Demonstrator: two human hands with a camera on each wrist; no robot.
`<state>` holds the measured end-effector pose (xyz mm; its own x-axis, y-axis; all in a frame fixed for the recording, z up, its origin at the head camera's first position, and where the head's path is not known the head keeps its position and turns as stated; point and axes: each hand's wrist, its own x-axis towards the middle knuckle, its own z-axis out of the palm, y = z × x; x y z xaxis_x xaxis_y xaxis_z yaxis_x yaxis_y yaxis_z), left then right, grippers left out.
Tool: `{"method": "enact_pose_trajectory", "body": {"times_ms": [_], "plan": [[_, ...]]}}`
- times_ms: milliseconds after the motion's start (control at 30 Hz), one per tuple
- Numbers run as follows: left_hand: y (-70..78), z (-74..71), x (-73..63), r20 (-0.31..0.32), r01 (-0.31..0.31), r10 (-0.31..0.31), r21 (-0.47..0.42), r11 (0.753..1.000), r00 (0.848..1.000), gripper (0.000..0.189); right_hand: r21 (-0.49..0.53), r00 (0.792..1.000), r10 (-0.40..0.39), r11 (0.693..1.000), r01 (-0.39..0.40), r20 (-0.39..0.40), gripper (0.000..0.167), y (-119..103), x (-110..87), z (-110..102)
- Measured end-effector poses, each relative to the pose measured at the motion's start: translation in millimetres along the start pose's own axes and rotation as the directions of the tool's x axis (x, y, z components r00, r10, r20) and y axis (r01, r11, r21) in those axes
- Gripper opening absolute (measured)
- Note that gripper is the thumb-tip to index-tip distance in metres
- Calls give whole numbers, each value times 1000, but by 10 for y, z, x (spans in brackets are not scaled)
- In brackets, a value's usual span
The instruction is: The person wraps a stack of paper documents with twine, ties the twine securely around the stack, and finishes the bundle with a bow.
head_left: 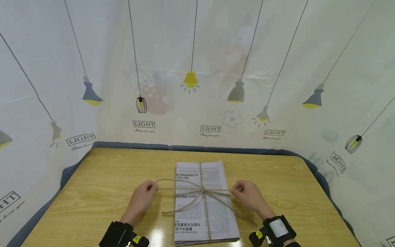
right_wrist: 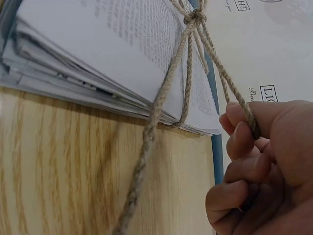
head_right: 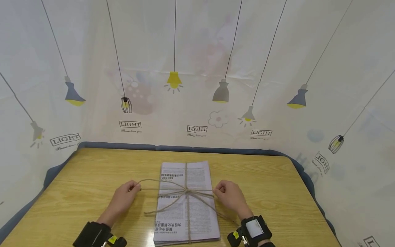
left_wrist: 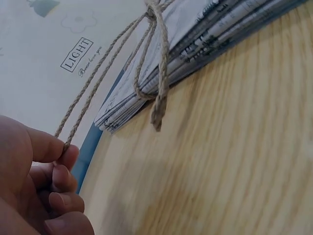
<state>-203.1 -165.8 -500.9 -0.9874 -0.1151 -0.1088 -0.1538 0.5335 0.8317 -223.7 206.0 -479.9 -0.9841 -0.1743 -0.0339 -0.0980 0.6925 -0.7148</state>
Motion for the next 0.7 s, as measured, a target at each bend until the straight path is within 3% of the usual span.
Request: {"method": "enact_pose_trajectory", "body": {"times_ms": [333, 533, 700], "plan": [[30, -45, 7, 49, 42, -43, 15, 999, 998, 25, 31, 996, -60, 998, 58, 70, 16, 12, 52, -101], [-38, -16, 22, 96, 27, -30, 34, 999, 995, 25, 41, 991, -73, 997, 68, 115, 19, 51, 72, -107], [-85, 45, 28, 85, 11, -16, 64, 998, 996, 25, 40, 988, -54, 998, 48, 145, 18, 91, 61, -73]]}}
